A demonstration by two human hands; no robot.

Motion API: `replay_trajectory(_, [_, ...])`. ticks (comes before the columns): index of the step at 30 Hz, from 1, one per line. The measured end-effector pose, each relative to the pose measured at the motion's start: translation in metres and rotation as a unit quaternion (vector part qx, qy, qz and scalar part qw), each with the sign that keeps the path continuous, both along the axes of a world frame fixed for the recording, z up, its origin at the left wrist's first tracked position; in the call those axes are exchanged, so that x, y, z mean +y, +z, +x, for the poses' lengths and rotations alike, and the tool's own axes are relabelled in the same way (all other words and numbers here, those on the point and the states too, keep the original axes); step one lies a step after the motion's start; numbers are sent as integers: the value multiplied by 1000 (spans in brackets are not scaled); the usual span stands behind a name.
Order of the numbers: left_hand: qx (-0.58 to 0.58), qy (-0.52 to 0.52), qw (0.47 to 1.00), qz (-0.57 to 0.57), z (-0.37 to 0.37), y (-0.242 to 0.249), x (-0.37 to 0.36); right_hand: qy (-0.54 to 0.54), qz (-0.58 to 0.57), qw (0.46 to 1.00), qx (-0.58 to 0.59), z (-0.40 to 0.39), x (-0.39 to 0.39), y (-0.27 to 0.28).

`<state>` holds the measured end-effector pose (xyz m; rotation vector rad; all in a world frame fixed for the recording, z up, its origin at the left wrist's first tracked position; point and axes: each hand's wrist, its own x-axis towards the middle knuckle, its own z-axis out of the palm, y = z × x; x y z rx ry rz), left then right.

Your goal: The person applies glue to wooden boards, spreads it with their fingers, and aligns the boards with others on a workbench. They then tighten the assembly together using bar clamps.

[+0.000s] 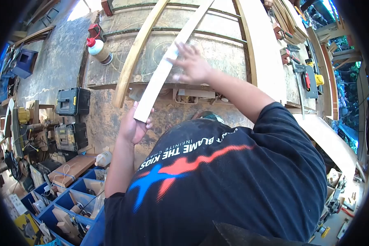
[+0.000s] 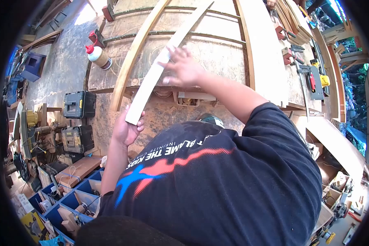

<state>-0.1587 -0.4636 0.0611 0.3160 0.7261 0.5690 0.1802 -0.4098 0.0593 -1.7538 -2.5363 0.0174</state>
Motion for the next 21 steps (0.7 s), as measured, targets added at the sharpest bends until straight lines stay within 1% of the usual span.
replay_trajectory(2, [4,-8,1000,-7,-2,-4,0,-95,6,995,-22,35,37,-13])
replay_trajectory(4, [8,-9,1000,-19,-1,-9,-1,-183,22,982,-36,70,57,-22])
replay_trajectory(7, [11,6,999,-36,-3,-18,-2,-88,1,995,-39,57,48,-7])
replay_trajectory(8, [10,14,999,-33,-3,-20,-1,-4,-14,999,-47,45,34,0])
replay_trajectory(11, [28,25,999,-21,-4,-33,-5,161,-52,986,-2,25,14,15])
replay_trajectory(12, [38,22,999,-22,-5,-37,-7,145,-8,989,-3,28,23,9])
replay_trajectory(15, [67,16,997,-36,-3,-46,-15,-13,30,999,-20,52,70,-17])
replay_trajectory(16, [70,18,997,-37,-2,-49,-17,-35,51,998,-24,62,81,-26])
replay_trajectory(19, [68,24,997,-26,-3,-48,-22,100,52,994,10,54,45,5])
replay_trajectory(20, [65,24,997,-15,-1,-47,-20,151,-14,988,-29,51,30,18])
replay_trajectory(21, [67,28,997,-15,1,-45,-19,137,-35,990,-17,53,30,13])
